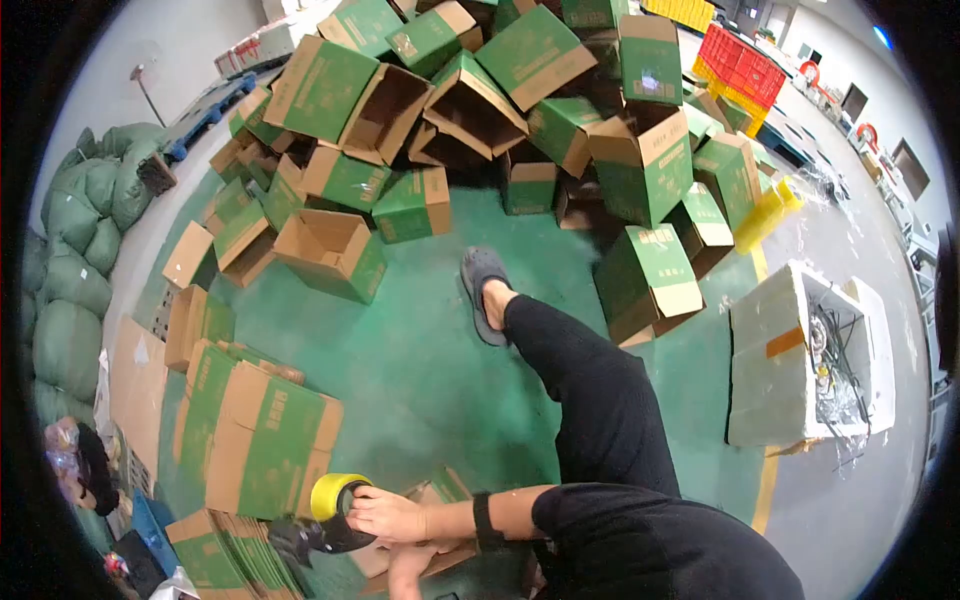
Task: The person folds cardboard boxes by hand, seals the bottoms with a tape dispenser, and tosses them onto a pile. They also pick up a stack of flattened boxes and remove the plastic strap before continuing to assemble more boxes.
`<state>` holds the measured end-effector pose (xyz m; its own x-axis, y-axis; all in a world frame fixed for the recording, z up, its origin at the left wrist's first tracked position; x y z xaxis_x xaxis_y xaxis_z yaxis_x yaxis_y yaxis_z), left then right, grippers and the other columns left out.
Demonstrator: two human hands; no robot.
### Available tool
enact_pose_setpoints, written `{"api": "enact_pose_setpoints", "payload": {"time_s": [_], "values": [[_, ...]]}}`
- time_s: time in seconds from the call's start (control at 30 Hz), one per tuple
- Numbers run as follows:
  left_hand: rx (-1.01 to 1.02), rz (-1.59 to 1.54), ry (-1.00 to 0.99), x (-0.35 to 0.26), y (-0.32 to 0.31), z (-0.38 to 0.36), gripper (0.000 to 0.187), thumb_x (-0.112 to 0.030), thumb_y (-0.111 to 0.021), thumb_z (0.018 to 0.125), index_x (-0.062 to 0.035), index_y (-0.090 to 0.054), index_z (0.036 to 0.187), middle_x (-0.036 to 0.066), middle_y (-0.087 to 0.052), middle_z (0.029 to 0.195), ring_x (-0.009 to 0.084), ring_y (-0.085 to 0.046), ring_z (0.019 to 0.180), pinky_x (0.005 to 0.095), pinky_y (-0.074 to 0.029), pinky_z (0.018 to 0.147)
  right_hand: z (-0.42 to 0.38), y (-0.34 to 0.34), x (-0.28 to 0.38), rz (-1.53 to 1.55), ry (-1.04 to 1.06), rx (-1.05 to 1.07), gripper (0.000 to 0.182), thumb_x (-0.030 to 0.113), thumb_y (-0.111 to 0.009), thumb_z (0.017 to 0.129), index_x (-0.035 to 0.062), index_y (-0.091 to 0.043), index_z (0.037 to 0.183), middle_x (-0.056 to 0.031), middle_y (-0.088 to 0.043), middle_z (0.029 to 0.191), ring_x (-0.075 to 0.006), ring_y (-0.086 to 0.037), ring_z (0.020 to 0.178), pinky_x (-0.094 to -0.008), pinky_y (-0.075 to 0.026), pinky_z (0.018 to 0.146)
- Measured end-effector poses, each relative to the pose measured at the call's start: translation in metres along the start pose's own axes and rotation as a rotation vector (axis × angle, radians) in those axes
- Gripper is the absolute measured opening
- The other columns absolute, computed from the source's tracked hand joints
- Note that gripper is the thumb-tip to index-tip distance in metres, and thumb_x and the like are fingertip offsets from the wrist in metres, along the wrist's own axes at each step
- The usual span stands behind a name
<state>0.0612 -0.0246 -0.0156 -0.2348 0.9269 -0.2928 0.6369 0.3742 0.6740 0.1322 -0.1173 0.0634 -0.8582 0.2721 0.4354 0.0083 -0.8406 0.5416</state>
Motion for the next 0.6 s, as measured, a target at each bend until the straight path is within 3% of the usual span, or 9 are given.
{"api": "enact_pose_setpoints", "payload": {"time_s": [0.07,0.1,0.13,0.2,0.3,0.37,0.4,0.43,0.6], "values": [[0.111,-0.068,-0.435,0.023,-0.037,0.031,0.102,-0.050,-0.072,0.059,0.0007,-0.023,0.133,0.021,-0.029,0.136,0.0279,-0.025,0.128,0.0338,-0.019,0.105,0.009,-0.001,-0.006,-0.089,-0.136,0.138,0.040,0.024,-0.064,0.053,0.0038,-0.052,0.086,-0.0077,-0.053,0.074,-0.0223,-0.052,0.076,-0.0377,-0.037,0.081],[0.329,-0.019,0.059,-0.014,0.013,0.005,0.124,-0.068,-0.065,0.053,0.0040,-0.007,0.135,0.021,-0.023,0.138,0.0319,-0.021,0.129,0.0362,-0.012,0.107,0.021,0.005,-0.017,-0.052,-0.280,0.137,0.032,0.023,-0.063,0.055,0.0058,-0.050,0.079,-0.0079,-0.053,0.065,-0.0237,-0.053,0.068,-0.0371,-0.037,0.076],[0.131,-0.205,0.093,-0.011,0.007,0.007,0.117,-0.042,-0.080,0.050,0.0021,-0.011,0.134,0.017,-0.034,0.134,0.0256,-0.028,0.127,0.0332,-0.027,0.103,0.033,0.017,-0.026,-0.139,-0.340,0.238,0.022,0.019,-0.061,0.058,0.0079,-0.050,0.073,-0.0084,-0.051,0.057,-0.0248,-0.053,0.060,-0.0374,-0.037,0.073],[-0.053,-0.286,-0.175,-0.010,0.004,0.007,0.113,-0.033,-0.080,0.052,0.0015,-0.009,0.134,0.017,-0.036,0.132,0.0288,-0.036,0.121,0.0372,-0.030,0.101,0.003,-0.012,-0.055,0.094,-0.710,0.245,0.018,0.022,-0.059,0.063,0.0064,-0.052,0.068,-0.0111,-0.053,0.058,-0.0284,-0.054,0.062,-0.0400,-0.039,0.069],[-0.151,-0.160,-0.133,0.000,0.002,-0.013,0.074,-0.048,-0.065,0.066,-0.0007,-0.046,0.119,0.020,-0.052,0.114,0.0346,-0.041,0.116,0.0427,-0.031,0.097,-0.043,0.004,-0.013,-0.052,-0.676,0.186,0.020,0.021,-0.059,0.066,0.0047,-0.056,0.077,-0.0126,-0.055,0.071,-0.0297,-0.054,0.078,-0.0426,-0.040,0.077],[-0.045,-0.055,0.189,-0.009,0.045,-0.065,0.065,-0.044,-0.061,0.073,-0.0041,-0.045,0.122,0.019,-0.051,0.115,0.0329,-0.040,0.117,0.0503,-0.028,0.096,-0.068,-0.015,-0.020,-0.390,-0.412,0.662,0.027,0.017,-0.057,0.062,0.0009,-0.058,0.084,-0.0148,-0.058,0.085,-0.0282,-0.052,0.093,-0.0398,-0.040,0.085],[-0.273,-0.047,0.209,-0.003,0.056,-0.081,0.058,-0.039,-0.057,0.078,-0.0044,-0.044,0.122,0.019,-0.048,0.119,0.0324,-0.038,0.119,0.0523,-0.027,0.096,-0.063,-0.011,-0.015,-0.410,-0.524,0.386,0.033,0.018,-0.059,0.060,-0.0021,-0.058,0.086,-0.0175,-0.057,0.092,-0.0262,-0.050,0.100,-0.0399,-0.036,0.091],[-0.470,-0.007,0.226,0.008,0.058,-0.104,0.051,-0.034,-0.053,0.082,-0.0046,-0.044,0.123,0.018,-0.045,0.123,0.0319,-0.035,0.121,0.0544,-0.026,0.096,-0.065,-0.014,-0.018,-0.301,-0.570,0.569,0.037,0.018,-0.061,0.060,-0.0060,-0.056,0.088,-0.0197,-0.056,0.092,-0.0286,-0.050,0.099,-0.0417,-0.031,0.095],[-0.978,-0.021,0.108,0.054,0.035,-0.066,0.047,-0.023,-0.040,0.088,0.0041,-0.034,0.126,0.026,-0.027,0.133,0.0411,-0.030,0.121,0.0452,-0.023,0.102,-0.068,-0.015,-0.035,0.031,-0.428,0.307,0.044,0.011,-0.064,0.060,-0.0060,-0.050,0.098,-0.0216,-0.053,0.093,-0.0369,-0.046,0.099,-0.0429,-0.029,0.095]]}}
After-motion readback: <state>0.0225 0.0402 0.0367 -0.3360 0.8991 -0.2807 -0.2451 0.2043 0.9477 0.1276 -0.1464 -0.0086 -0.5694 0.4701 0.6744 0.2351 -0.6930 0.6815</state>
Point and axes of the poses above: each hand's wrist, its own z-axis towards the middle knuckle, its own y-axis out of the back of the hand, x = y × z, the point moved 3 cm from there along z, towards the middle knuckle
